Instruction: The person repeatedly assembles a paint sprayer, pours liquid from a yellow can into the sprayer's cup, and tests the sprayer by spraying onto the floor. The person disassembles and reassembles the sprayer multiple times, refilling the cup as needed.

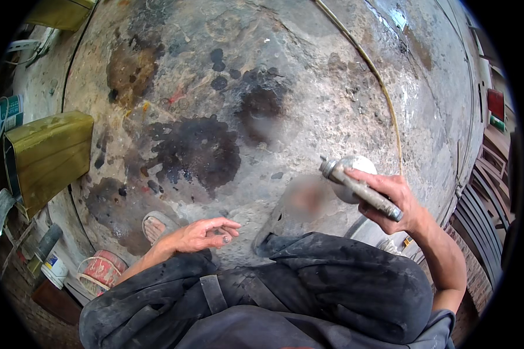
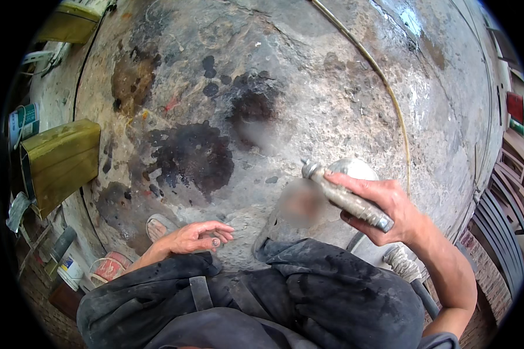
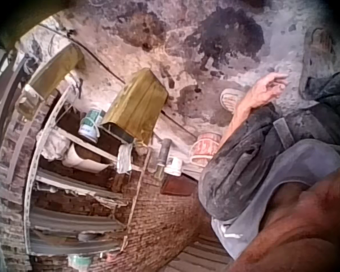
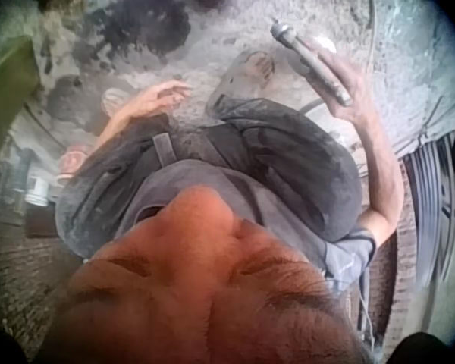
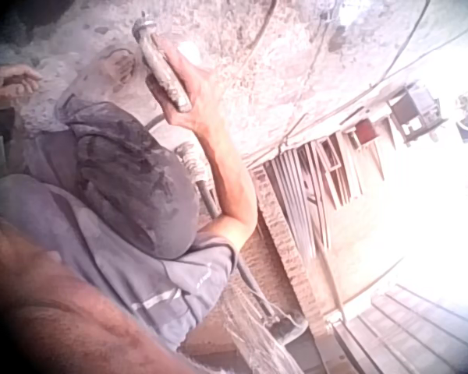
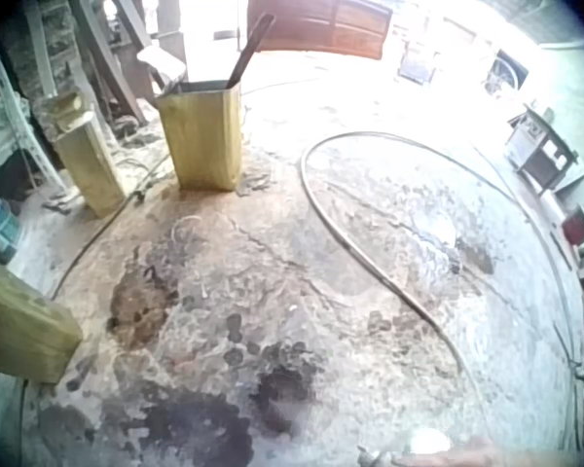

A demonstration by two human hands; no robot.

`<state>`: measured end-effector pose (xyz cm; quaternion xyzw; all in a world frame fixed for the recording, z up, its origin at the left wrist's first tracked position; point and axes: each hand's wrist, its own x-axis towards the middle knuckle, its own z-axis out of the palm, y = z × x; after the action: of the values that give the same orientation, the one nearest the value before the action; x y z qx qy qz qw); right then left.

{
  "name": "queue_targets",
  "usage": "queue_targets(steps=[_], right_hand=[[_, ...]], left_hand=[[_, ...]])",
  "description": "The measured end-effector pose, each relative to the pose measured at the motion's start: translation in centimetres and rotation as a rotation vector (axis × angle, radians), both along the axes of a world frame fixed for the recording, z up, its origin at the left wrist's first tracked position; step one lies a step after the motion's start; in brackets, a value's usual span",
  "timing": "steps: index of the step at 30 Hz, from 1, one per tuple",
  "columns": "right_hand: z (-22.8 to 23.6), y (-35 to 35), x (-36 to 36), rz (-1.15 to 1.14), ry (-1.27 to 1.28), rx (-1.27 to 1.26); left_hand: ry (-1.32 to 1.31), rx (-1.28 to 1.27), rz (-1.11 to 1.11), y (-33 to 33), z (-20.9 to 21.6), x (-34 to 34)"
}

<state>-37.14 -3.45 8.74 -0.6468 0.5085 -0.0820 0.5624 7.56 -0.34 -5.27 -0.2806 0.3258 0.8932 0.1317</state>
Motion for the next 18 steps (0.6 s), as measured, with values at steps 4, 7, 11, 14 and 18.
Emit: queue_targets(steps=[4, 7, 11, 14, 18], right_hand=[[-0.5, 0.3, 0.5, 0.037, -0.048, -0.026], [-0.3, -0.6, 1.2, -0.009, -0.025, -0.096], [0.2, -2.1, 1.0, -0.266, -0.032, -0.197], [1.2, -3.3, 2.5, -0.477, -0.160, -0.239], [2.8, -4.9, 3.7, -0.478, -0.149, -0.262]], left_hand=[[-0.002, -0.009, -0.012, 0.0, 0.0, -0.1], [-0.003, -0.003, -0.009, -0.1, 0.1, 0.1], [0.006, -0.003, -0.003, -0.1, -0.2, 0.2], [0.027, -0.012, 0.029, -0.6, 0.1, 0.0], [0.015, -0.024, 0.053, -1.3, 0.8, 0.0]])
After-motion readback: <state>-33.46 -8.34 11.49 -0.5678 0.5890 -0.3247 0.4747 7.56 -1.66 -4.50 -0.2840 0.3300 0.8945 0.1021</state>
